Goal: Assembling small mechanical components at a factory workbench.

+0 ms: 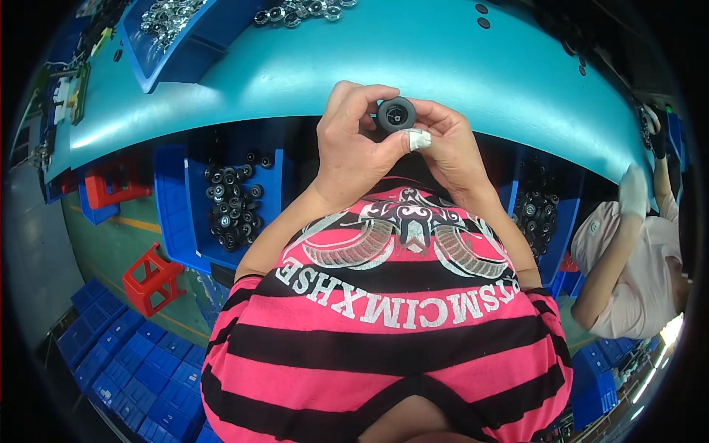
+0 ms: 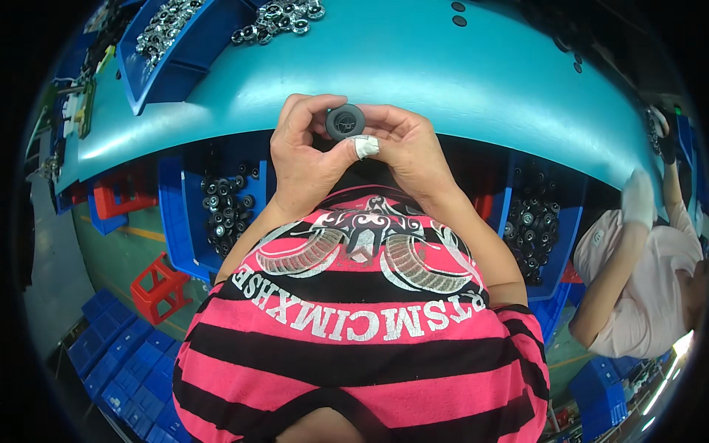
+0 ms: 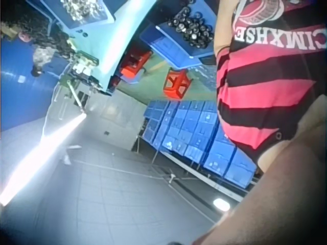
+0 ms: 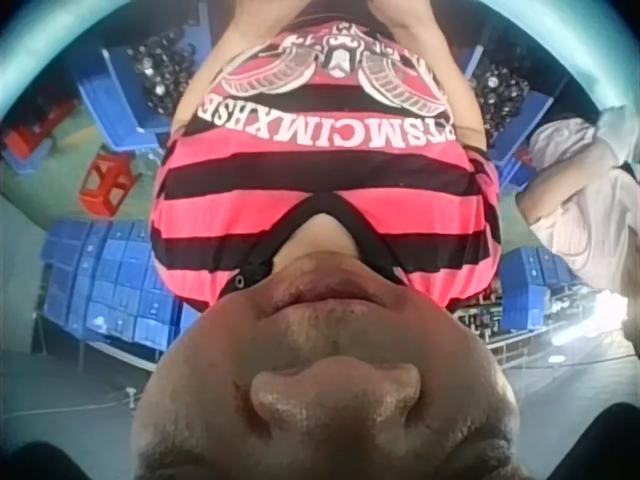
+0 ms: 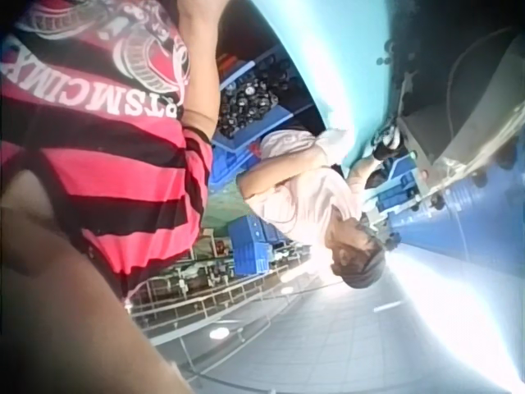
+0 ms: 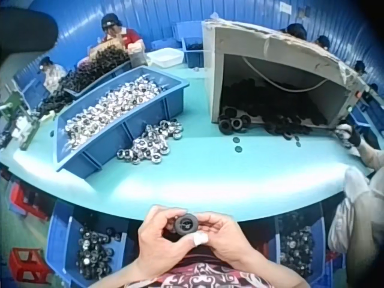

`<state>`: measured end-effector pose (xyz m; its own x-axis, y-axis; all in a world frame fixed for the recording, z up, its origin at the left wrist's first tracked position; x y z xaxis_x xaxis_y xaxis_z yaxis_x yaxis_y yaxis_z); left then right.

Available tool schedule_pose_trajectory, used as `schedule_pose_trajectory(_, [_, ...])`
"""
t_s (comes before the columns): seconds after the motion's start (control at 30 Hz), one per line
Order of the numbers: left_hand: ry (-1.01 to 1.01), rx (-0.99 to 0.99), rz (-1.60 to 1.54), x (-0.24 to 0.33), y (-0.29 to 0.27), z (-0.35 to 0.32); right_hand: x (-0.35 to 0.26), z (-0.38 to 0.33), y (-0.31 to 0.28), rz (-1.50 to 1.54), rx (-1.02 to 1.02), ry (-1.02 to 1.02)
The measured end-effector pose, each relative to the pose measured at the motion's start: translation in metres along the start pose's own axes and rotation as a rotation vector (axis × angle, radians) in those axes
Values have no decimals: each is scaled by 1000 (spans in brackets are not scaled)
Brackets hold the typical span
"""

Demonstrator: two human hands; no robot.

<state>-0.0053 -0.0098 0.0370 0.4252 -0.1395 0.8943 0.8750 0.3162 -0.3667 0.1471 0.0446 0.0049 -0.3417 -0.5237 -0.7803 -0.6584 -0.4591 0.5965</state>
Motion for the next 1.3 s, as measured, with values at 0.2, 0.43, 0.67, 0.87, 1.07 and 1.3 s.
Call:
schedule_pose_trajectory(0.2, [42, -20, -94, -6, 1, -1, 0, -1, -3, 80, -21, -35])
schedule_pose_trajectory(0.43, [-225, -170, -701, -14, -2, -1, -6, -4, 2, -215, 90, -252])
schedule_pose_trajectory(0.67, [-279, -240, -824, -19, 1, -5, -16, -8, 13, -629, 166, -527])
schedule_pose_trajectory(0.87, [-294, -282, -766, -9, 4, -5, -16, -6, 23, -974, 270, -659])
schedule_pose_trajectory(1.07, [-338, -206, -839, -26, 7, -7, -21, -6, 23, -752, 185, -510])
schedule_pose_trajectory(1.3, [-374, -178, -973, -24, 5, -8, -17, -5, 11, -657, 9, -222])
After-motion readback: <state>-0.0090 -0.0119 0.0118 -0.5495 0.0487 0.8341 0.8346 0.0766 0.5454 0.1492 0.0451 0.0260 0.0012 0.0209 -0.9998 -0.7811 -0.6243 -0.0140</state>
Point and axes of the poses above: each hand's wrist, its own z-axis towards the middle knuckle, its own y-axis out of the palm, x = y × z, the point moved 1 cm from there along z, towards the middle knuckle, and after that the axes turned 4 degrees about -x, right-handed, at the moved point
